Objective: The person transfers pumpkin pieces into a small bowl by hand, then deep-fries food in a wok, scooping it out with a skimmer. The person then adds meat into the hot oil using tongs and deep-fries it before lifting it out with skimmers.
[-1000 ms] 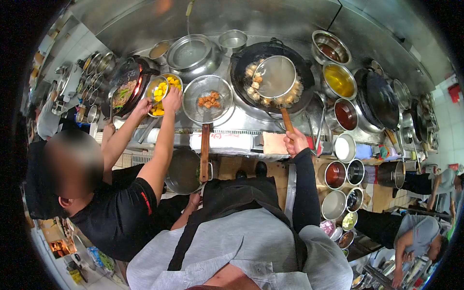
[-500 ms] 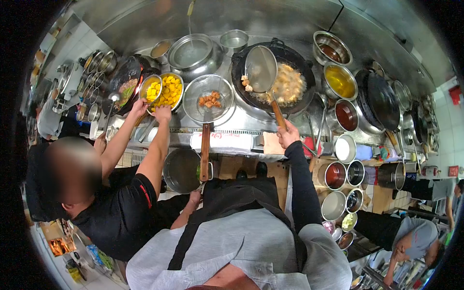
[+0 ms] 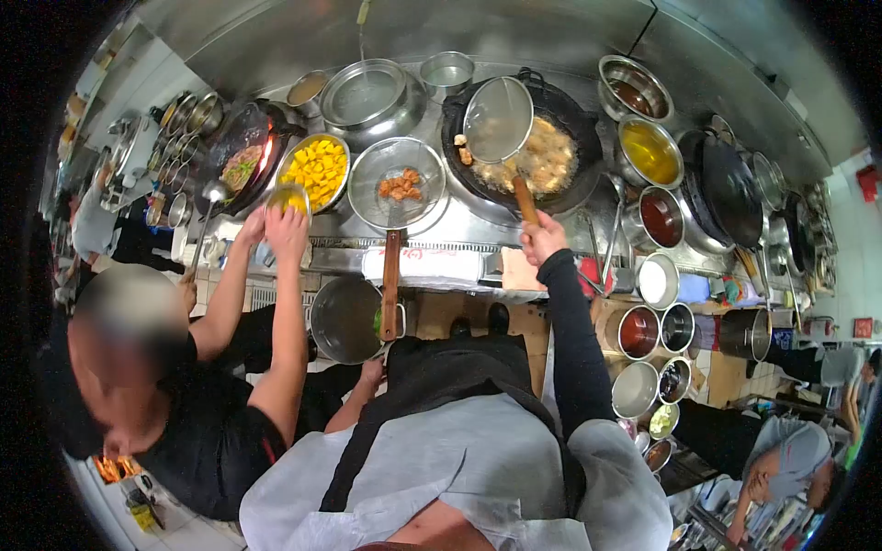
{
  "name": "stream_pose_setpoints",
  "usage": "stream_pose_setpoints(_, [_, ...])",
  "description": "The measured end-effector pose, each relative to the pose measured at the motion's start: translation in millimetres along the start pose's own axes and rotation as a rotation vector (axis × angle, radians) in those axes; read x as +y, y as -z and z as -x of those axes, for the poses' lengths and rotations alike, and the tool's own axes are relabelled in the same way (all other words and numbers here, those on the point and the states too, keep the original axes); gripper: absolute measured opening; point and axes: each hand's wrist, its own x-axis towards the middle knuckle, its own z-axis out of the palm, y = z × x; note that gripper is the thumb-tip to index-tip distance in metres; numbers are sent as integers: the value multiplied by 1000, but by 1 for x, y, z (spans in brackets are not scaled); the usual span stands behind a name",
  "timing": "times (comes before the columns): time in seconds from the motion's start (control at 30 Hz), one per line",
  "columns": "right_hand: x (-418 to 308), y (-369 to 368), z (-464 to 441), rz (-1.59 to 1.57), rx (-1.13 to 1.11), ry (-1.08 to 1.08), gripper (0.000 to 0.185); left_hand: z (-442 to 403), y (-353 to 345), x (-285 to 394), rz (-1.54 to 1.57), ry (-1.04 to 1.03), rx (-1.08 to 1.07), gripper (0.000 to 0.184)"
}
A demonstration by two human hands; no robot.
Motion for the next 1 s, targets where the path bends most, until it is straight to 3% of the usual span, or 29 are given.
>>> stream_pose_setpoints(0.2, [47,-1,42,117,90,17,27,22,-7,6,50,-9,-33,28])
stream_pose_setpoints(0.27, [52,5,58,38,83,-15,27,31,-7,14,-12,-18,-97,29])
stream_pose_setpoints(0.37, [57,16,81,-98,78,-60,28,19,-10,10,-93,47,-29,31])
stream_pose_setpoints(0.57, [56,33,103,-210,95,-105,30,23,-17,12,29,-7,-33,31])
stream_pose_setpoints(0.67, [56,40,86,10,59,-52,35,25,-14,18,-75,-5,-75,30])
stream_pose_setpoints(0.77, [53,38,65,108,55,7,41,-6,-4,5,-379,-173,-182,30])
stream_pose_setpoints(0.87, [47,28,57,77,-13,13,46,20,-13,23,-16,-26,-49,30])
stream_pose_setpoints(1.0, [37,0,77,86,-37,76,48,11,-10,18,29,-55,-24,34])
